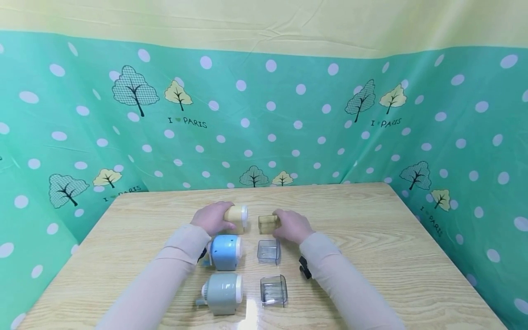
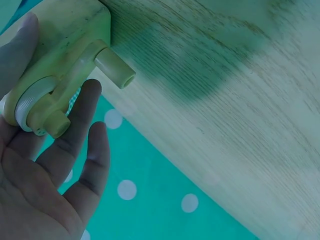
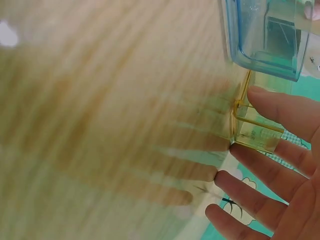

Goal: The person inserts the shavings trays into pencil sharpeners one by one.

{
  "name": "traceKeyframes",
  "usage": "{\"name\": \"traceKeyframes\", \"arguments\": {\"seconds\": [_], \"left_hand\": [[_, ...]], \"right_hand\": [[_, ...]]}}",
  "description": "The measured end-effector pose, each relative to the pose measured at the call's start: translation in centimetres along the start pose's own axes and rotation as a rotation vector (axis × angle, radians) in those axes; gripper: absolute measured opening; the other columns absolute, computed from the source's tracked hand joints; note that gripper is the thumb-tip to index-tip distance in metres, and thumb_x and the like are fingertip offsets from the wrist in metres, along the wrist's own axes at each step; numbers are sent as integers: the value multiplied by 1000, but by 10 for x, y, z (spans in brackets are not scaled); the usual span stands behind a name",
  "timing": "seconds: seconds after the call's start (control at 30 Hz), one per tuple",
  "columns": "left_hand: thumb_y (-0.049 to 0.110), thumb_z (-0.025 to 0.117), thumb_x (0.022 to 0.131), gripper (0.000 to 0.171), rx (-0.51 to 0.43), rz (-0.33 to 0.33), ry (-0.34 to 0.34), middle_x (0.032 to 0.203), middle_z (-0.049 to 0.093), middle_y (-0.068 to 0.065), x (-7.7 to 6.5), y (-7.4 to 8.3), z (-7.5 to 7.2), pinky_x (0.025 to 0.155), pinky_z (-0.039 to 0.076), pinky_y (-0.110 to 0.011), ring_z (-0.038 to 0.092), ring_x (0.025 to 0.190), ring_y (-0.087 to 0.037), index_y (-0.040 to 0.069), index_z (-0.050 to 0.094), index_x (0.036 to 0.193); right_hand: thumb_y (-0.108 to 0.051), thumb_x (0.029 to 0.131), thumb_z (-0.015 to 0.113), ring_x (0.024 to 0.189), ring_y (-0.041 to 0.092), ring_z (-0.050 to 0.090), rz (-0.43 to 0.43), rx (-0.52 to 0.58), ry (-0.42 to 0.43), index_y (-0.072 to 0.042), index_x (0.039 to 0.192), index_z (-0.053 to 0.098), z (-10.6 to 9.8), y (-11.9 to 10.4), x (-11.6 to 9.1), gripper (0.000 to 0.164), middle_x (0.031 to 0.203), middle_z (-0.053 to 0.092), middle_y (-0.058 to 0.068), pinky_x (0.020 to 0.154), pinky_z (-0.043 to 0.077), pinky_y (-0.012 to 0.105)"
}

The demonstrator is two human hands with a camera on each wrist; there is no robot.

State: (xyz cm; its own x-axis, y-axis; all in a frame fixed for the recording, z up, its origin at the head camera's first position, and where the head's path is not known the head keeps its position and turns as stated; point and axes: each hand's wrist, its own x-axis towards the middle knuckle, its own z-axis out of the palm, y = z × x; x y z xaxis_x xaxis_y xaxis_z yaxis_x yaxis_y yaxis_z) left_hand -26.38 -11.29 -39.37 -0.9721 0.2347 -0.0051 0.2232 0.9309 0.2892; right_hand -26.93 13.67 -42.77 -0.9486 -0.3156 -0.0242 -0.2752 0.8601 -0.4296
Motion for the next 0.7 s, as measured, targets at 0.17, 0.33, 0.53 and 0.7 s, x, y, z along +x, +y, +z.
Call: {"name": "traceKeyframes", "arguments": {"seconds": [0.17,0.33,0.53,0.7], "left_hand": [[36,82,73,74,6,-14,-11,126,69,-10,1,2,-1,85,55,-47,66,106,-29,9,61,139],[36,83,72,76,18,-19,-11,127,69,-11,1,3,-1,89,55,-48,65,110,-30,8,61,140],[36,84,71,75,18,-17,-9,119,71,-10,3,3,-1,86,55,-47,66,103,-29,7,62,137],[34,85,70,71,8,-10,-18,106,70,-8,4,4,-3,80,55,-44,64,90,-25,6,65,132]], "right_hand": [[-28,74,84,107,32,66,-10,-34,-17,-5,132,63,-3,0,5,65,122,71,14,95,52,53],[-30,73,84,97,27,68,-17,-69,-46,-6,129,64,-6,-4,9,64,116,72,12,92,53,50],[-34,72,85,95,25,67,-18,-97,-68,-8,129,64,-6,-8,16,66,112,72,8,90,54,49],[-36,70,85,95,24,67,-33,-112,-81,-8,128,65,-4,-12,22,68,111,73,6,89,54,48]]}}
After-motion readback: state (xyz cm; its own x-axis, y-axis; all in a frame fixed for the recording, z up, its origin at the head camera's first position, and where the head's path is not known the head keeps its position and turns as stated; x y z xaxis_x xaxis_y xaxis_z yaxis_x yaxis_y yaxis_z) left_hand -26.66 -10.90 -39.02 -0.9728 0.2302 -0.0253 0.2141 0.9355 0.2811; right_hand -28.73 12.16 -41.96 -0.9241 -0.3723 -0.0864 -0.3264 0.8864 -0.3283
